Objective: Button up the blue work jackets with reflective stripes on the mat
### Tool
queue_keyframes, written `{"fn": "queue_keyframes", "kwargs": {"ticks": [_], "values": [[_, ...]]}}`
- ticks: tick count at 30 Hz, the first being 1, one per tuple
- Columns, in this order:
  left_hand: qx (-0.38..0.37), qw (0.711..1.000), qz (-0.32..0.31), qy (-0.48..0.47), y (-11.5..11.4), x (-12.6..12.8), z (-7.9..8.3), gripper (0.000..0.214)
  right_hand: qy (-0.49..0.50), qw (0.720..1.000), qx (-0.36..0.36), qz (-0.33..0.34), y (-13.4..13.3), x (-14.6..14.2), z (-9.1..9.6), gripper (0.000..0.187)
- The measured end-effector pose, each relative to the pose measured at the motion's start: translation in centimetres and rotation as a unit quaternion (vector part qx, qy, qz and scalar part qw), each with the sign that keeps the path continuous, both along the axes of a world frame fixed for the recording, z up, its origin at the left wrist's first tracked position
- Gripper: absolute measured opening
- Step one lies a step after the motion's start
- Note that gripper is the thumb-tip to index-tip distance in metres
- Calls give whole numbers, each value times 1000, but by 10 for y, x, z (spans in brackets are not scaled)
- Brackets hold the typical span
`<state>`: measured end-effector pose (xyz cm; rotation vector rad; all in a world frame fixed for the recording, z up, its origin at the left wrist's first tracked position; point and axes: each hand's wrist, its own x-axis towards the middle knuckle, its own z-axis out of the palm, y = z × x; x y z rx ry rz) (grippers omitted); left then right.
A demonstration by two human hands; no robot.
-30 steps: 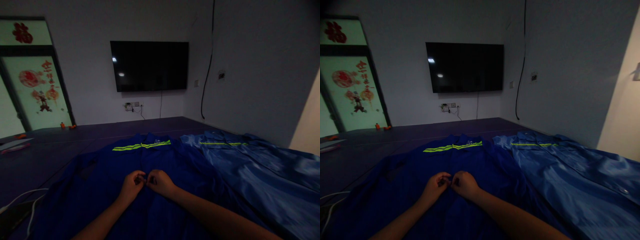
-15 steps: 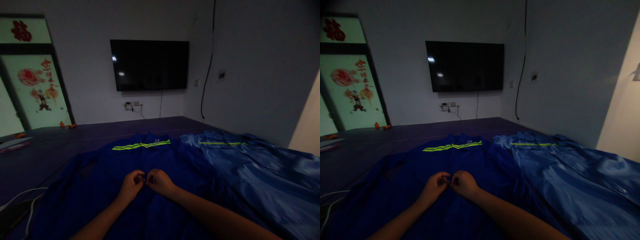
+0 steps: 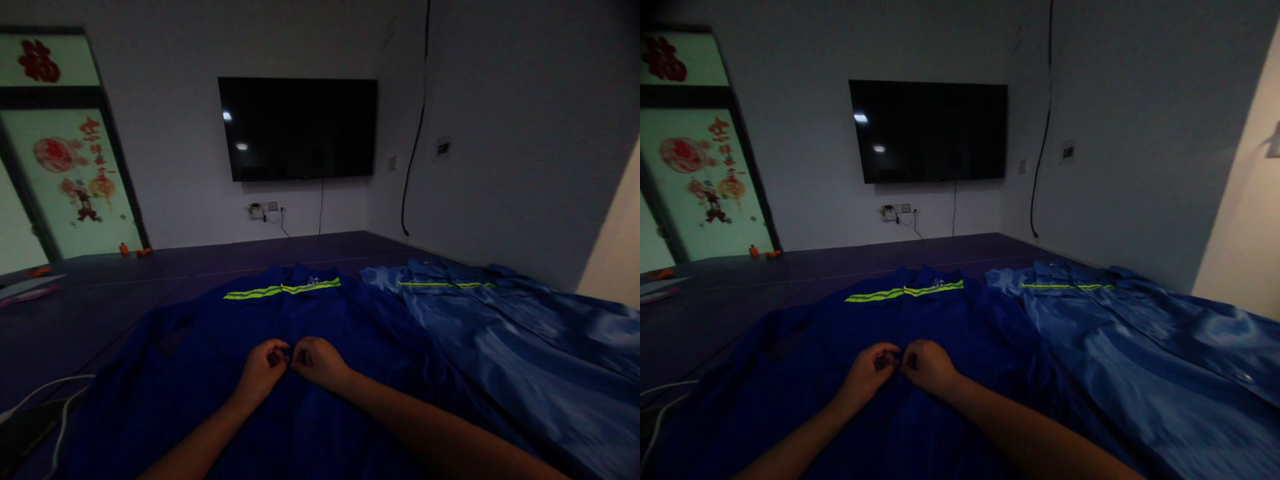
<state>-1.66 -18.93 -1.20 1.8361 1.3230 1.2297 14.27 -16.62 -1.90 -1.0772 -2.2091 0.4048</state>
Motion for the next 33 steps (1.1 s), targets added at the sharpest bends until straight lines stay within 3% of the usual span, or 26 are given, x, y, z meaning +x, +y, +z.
{"fn": "queue_keyframes", "kwargs": {"ticks": [21, 28, 33], "values": [[-1, 1000, 6, 27, -1, 0, 0, 23, -2, 1000, -1, 2, -4, -1, 5, 5], [38, 999, 31, 13, -1, 0, -2, 25, -14, 1000, -1, 0, -4, 0, 5, 6], [41, 999, 5, 17, -4, 3, 1, 29, -9, 1000, 6, 3, -2, -1, 3, 5]]}}
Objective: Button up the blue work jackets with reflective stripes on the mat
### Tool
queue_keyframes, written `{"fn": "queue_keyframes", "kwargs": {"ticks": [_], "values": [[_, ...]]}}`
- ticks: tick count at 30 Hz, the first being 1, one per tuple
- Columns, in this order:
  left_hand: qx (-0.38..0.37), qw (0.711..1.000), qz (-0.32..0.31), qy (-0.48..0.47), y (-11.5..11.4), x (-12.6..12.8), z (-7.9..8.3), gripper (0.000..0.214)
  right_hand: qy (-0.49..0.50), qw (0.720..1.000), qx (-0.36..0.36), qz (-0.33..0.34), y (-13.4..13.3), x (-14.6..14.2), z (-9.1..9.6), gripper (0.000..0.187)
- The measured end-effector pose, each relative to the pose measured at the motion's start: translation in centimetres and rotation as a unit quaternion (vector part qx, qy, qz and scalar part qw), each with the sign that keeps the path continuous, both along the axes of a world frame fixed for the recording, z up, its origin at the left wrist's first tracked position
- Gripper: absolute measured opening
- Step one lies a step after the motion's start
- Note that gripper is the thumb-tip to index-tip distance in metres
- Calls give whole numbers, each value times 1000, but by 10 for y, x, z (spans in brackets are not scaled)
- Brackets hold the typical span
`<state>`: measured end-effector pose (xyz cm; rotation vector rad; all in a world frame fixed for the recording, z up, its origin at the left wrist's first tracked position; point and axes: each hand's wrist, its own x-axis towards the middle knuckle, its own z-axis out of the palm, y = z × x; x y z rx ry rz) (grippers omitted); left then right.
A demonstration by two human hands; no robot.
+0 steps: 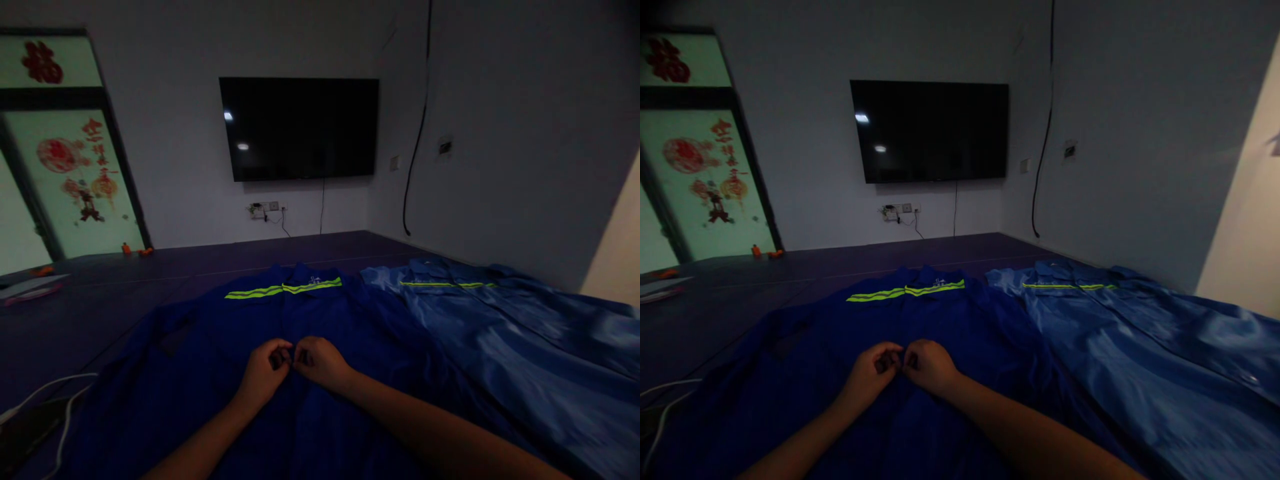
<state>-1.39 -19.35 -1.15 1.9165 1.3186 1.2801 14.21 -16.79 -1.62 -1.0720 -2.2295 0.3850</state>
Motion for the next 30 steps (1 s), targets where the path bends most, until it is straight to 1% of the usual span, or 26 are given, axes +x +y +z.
{"fn": "queue_keyframes", "kwargs": {"ticks": [6, 14, 30], "values": [[-7, 1000, -17, 3, -3, 2, 2, 31, -8, 1000, -1, -2, -1, 1, 1, 7], [-16, 1000, -19, 3, 0, 1, -2, 34, -3, 1000, 6, 3, 0, 0, 0, 7], [-26, 999, -25, 11, 0, 2, -1, 34, -6, 1000, 5, 0, 1, 0, 0, 4]]}}
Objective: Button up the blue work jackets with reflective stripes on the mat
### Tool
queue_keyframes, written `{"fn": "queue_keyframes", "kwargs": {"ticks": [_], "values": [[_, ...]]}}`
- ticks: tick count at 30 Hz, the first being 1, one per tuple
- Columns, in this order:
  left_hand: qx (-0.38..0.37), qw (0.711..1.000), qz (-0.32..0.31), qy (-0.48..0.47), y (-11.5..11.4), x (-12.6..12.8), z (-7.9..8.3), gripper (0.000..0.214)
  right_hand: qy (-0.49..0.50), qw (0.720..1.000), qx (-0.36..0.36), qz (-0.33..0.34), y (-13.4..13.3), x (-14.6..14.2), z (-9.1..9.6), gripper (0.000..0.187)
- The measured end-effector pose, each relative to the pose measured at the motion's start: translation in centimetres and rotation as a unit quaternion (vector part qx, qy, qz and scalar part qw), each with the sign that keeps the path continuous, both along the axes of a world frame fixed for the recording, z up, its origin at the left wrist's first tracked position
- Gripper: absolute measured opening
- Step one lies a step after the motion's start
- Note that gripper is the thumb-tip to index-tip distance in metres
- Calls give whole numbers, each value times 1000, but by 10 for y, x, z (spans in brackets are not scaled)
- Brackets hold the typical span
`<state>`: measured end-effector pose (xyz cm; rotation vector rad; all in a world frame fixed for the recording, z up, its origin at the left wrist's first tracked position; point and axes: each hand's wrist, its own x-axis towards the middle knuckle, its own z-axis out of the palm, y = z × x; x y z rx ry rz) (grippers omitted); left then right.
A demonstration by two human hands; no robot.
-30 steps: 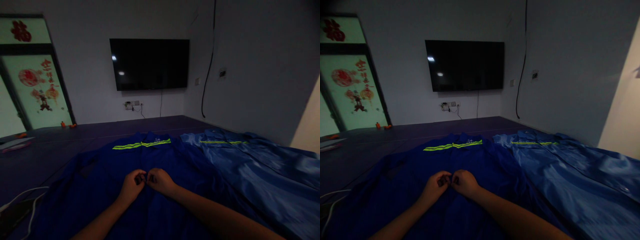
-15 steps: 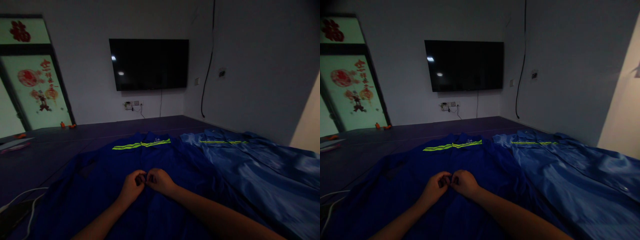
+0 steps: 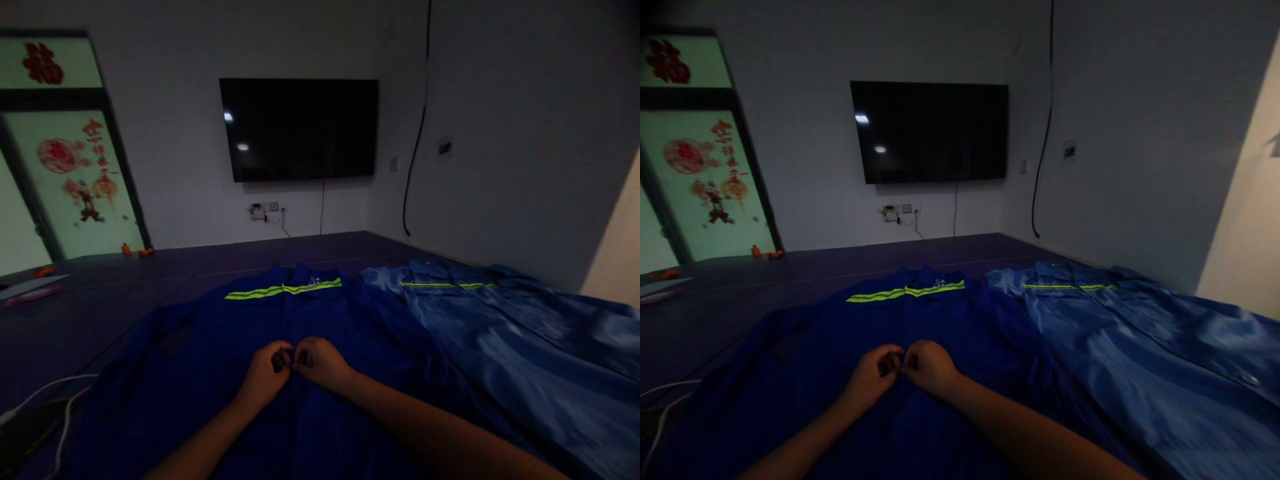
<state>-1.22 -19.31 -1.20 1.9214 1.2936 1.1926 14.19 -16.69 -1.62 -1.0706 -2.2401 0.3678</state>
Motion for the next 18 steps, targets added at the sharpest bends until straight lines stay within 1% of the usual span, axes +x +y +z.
{"fn": "queue_keyframes", "kwargs": {"ticks": [6, 12, 18], "values": [[-1, 1000, -2, 8, -2, 1, 3, 33, -3, 1000, -14, -5, 0, 0, 1, 6], [-6, 1000, 1, 19, -2, 1, 4, 33, -18, 1000, -6, -2, -2, 0, 3, 6], [-9, 1000, -4, 24, 0, 0, 2, 33, -33, 999, -4, -24, -3, 0, 2, 8]]}}
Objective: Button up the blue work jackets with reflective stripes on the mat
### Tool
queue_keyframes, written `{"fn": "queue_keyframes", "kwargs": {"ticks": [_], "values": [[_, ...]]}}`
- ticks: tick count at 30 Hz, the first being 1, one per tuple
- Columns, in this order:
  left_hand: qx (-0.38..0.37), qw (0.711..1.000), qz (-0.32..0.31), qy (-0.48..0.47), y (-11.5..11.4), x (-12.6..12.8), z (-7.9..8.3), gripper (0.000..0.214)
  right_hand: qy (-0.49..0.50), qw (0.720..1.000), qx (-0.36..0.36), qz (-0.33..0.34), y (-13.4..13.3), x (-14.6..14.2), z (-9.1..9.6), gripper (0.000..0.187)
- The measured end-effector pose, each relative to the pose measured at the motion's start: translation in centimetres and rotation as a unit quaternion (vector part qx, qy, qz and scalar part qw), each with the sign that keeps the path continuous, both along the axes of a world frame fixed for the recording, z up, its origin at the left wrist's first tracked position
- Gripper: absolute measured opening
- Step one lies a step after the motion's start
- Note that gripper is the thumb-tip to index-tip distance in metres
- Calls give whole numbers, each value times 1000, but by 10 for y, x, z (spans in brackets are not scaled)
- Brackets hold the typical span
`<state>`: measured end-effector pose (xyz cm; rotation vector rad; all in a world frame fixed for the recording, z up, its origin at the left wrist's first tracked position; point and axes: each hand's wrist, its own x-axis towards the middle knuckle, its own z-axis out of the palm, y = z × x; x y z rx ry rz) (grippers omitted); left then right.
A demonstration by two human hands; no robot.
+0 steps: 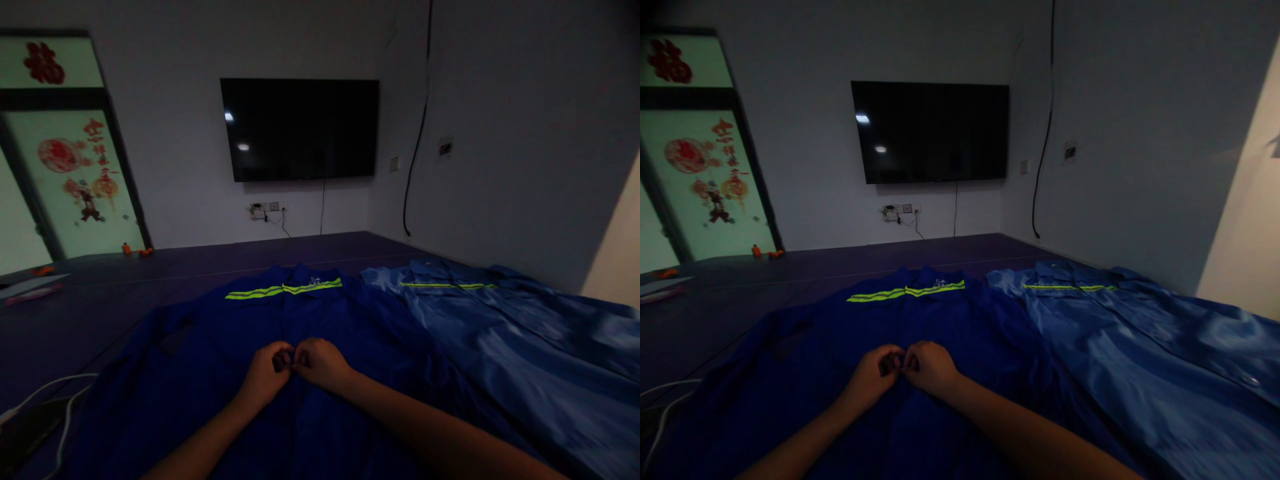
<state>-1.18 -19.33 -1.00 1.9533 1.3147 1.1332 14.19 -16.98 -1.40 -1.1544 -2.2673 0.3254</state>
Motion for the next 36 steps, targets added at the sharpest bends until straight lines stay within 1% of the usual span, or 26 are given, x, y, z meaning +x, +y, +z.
{"fn": "queue_keyframes", "kwargs": {"ticks": [7, 12, 17, 22, 36], "values": [[-6, 1000, 2, 15, -1, 0, 2, 33, -21, 1000, -5, -17, -2, 0, 1, 11], [-8, 1000, 6, 24, 1, 0, 0, 32, -16, 1000, 2, -16, -2, 0, 2, 11], [16, 999, 12, 33, 1, 0, -3, 34, -2, 1000, 17, 2, -2, 0, -1, 13], [24, 999, 23, 33, -1, 0, -1, 35, 5, 1000, 16, 9, -1, 1, -4, 14], [28, 999, 8, 33, 0, 0, -2, 33, -15, 1000, 5, -21, -7, 0, 4, 16]]}}
